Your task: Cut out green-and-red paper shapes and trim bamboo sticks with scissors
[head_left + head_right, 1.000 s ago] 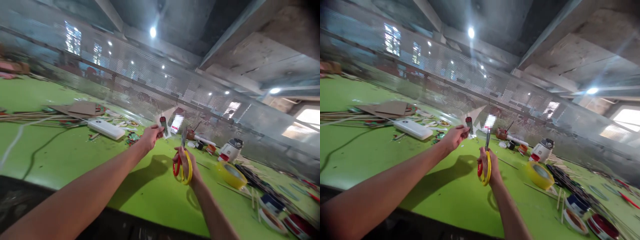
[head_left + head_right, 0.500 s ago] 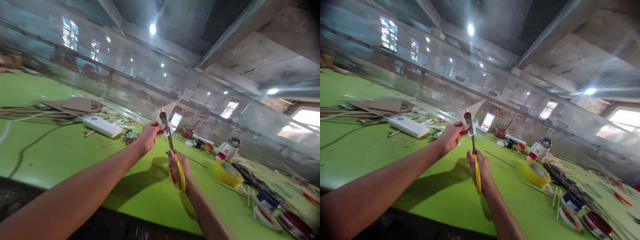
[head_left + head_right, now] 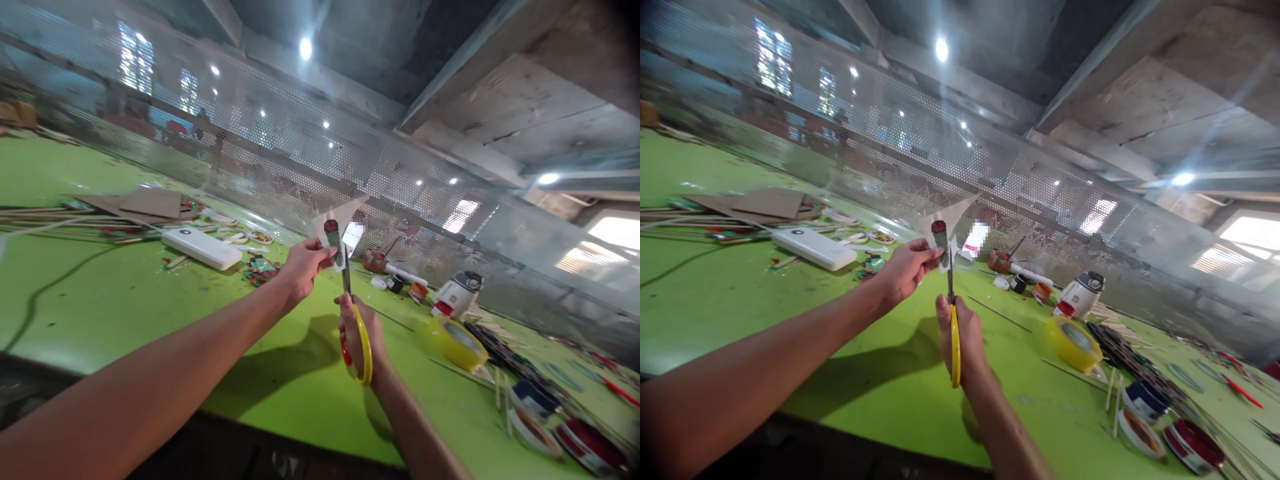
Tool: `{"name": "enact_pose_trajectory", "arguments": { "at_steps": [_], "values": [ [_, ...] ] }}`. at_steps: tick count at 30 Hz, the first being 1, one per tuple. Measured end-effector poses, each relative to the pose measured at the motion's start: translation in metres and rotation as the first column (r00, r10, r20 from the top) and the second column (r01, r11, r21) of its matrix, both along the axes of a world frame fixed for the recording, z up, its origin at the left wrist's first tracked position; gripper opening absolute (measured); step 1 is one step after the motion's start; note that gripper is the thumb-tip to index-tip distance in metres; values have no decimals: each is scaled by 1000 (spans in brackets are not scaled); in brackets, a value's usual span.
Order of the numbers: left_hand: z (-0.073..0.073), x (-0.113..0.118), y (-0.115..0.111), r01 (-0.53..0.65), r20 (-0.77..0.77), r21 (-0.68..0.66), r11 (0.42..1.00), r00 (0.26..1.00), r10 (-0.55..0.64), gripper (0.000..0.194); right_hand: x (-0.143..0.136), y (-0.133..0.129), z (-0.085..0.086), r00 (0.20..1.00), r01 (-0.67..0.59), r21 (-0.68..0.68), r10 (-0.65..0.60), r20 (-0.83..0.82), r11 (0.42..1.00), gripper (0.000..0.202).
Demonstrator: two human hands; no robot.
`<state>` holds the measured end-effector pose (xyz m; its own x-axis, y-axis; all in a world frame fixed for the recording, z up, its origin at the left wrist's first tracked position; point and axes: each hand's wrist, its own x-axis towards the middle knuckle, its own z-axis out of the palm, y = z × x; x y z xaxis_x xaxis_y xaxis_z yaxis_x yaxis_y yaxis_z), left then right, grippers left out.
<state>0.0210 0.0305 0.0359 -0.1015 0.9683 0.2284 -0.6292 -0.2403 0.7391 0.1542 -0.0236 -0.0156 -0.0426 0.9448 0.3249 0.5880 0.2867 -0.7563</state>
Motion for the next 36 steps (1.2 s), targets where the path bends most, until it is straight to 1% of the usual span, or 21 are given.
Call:
{"name": "enact_pose_trajectory", "arguments": {
  "at_steps": [7, 12, 17, 21, 27, 30, 36],
  "values": [
    [2, 0, -1, -17, 4, -75, 997, 1000, 18, 11, -2, -2, 0, 1000, 9, 3, -9, -5, 1000, 54],
    [2, 1, 1, -53, 10, -86, 995, 998, 54, 15, -3, -4, 4, 999, 6, 15, -6, 45, 1000, 52],
    [4, 2, 0, -81, -29, -103, 991, 996, 79, 13, -6, -7, 6, 992, 51, 40, -55, 113, 998, 51],
    [8, 2, -5, -90, -37, -113, 990, 996, 86, 19, -7, -8, 7, 990, 68, 66, -76, 118, 995, 51],
    [12, 2, -8, -75, -14, -116, 990, 997, 74, 19, -8, -9, 6, 989, 81, 72, -89, 115, 994, 52],
    [11, 2, -6, -73, 13, -124, 990, 997, 75, 18, -8, -8, 5, 989, 89, 65, -95, 111, 994, 52],
    [10, 0, -2, -41, 9, -134, 990, 999, 42, 14, -8, -9, 6, 988, 84, 56, -91, 125, 995, 50]
  ]
}}
